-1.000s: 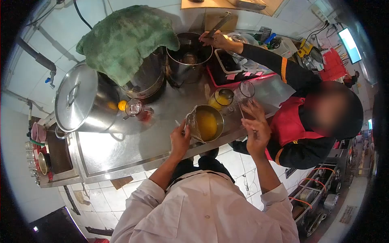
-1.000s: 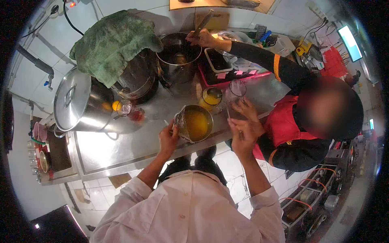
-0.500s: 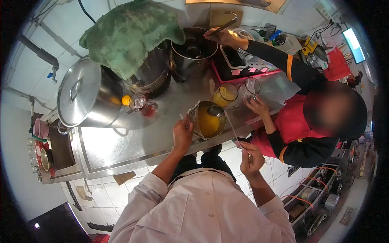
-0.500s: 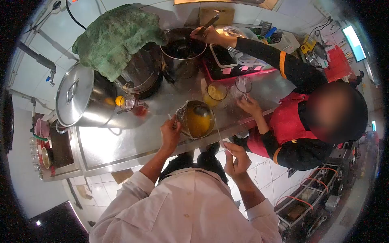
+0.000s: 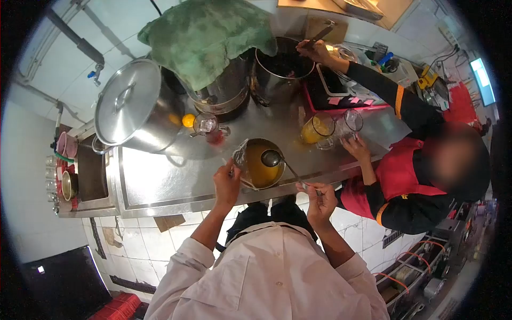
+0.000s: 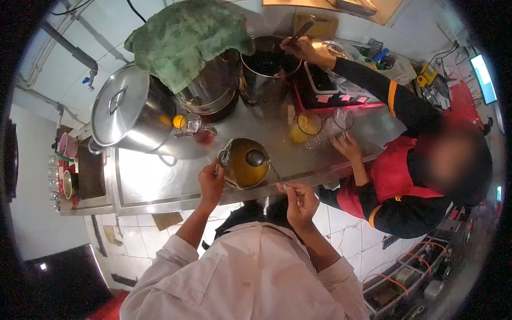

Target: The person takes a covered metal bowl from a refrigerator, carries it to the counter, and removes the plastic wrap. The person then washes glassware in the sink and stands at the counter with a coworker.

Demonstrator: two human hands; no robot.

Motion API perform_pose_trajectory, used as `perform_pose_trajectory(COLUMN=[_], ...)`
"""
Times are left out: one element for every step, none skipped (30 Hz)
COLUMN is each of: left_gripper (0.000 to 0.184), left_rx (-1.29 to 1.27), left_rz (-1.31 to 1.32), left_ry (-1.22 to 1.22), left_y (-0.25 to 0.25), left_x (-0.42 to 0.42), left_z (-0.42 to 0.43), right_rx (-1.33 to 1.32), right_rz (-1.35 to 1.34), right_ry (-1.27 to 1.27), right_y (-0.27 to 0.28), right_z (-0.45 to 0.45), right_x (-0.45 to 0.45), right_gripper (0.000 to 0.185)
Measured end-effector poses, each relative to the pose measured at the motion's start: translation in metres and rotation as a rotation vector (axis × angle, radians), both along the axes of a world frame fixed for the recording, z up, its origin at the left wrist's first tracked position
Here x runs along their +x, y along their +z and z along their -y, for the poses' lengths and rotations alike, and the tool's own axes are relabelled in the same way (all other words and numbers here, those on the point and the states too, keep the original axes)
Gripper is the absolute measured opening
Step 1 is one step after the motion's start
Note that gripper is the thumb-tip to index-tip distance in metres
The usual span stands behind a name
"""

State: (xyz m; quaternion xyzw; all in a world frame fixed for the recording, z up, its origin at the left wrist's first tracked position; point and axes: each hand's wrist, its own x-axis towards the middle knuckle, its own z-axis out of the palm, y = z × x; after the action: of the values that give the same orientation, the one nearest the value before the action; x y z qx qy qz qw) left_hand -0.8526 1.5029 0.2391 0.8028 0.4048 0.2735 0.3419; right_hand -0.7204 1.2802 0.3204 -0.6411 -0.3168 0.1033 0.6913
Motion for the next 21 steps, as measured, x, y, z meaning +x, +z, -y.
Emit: perform_pose_trajectory(left_gripper=[0.03,0.03,0.03,0.03,0.03,0.03,0.031,0.032,0.032,0.033,0.035,0.04,0.04,0.04,0.041,0.041,0.041,0.042,0.043,0.049,0.049], left_rx=[0.001,0.002,0.009,0.012,0.015,0.023,-0.042,-0.108,-0.099,-0.169,-0.239,-0.332,-0.32,-0.188,-0.057,-0.034,-0.025,-0.095,-0.166,-0.254,-0.221], left_rz=[-0.004,-0.009,-0.006,-0.002,0.003,0.008,-0.001,-0.01,-0.004,-0.019,-0.035,-0.065,-0.063,0.0,0.066,0.078,0.079,0.12,0.157,0.149,0.029], left_ry=[0.027,0.054,0.064,0.088,0.11,0.116,0.138,0.155,0.151,0.188,0.223,0.24,0.229,0.295,0.364,0.364,0.363,0.397,0.44,0.457,0.452], left_y=[0.003,0.006,0.006,0.003,0.002,0.0,-0.001,-0.002,0.004,0.011,0.018,0.034,0.029,0.018,0.009,0.01,0.009,0.009,0.006,-0.008,-0.001], left_x=[-0.005,-0.011,-0.016,-0.02,-0.024,-0.028,-0.031,-0.033,-0.032,-0.032,-0.032,-0.033,-0.034,-0.035,-0.037,-0.037,-0.032,-0.03,-0.032,-0.035,-0.033], left_z=[-0.002,-0.003,-0.005,-0.008,-0.01,-0.011,-0.013,-0.013,-0.011,-0.008,-0.004,0.002,0.007,0.013,0.018,0.023,0.025,0.028,0.031,0.022,0.017], right_rx=[0.005,0.012,-0.007,-0.024,-0.016,0.02,0.057,0.06,0.069,0.063,0.058,0.091,0.102,0.002,-0.103,-0.128,-0.12,-0.121,-0.121,-0.108,-0.064], right_rz=[-0.011,-0.009,-0.016,-0.022,-0.018,0.002,0.023,0.017,0.024,0.076,0.128,0.197,0.202,0.406,0.61,0.706,0.707,0.688,0.664,0.65,0.597], right_ry=[0.026,0.037,0.065,0.093,0.101,0.117,0.129,0.125,0.121,0.16,0.197,0.199,0.188,0.295,0.403,0.411,0.407,0.411,0.424,0.446,0.355], right_y=[0.001,0.001,0.0,0.0,0.0,-0.001,-0.001,-0.005,-0.006,-0.006,-0.007,-0.014,-0.015,-0.015,-0.015,-0.02,-0.025,-0.026,-0.027,-0.03,-0.034], right_z=[-0.002,-0.003,-0.003,-0.004,-0.006,-0.009,-0.011,-0.01,-0.01,-0.01,-0.01,-0.01,-0.006,-0.001,0.004,0.009,0.017,0.022,0.027,0.03,0.032], right_x=[0.0,0.0,-0.001,0.0,0.0,0.0,0.001,0.001,0.003,0.004,0.006,0.008,0.013,0.017,0.021,0.025,0.027,0.028,0.027,0.025,0.023], right_gripper=[0.009,0.009,0.009,0.009,0.009,0.009,0.009,0.007,0.007,0.005,0.003,0.006,0.006,0.01,0.013,0.017,0.017,0.017,0.018,0.018,0.016])
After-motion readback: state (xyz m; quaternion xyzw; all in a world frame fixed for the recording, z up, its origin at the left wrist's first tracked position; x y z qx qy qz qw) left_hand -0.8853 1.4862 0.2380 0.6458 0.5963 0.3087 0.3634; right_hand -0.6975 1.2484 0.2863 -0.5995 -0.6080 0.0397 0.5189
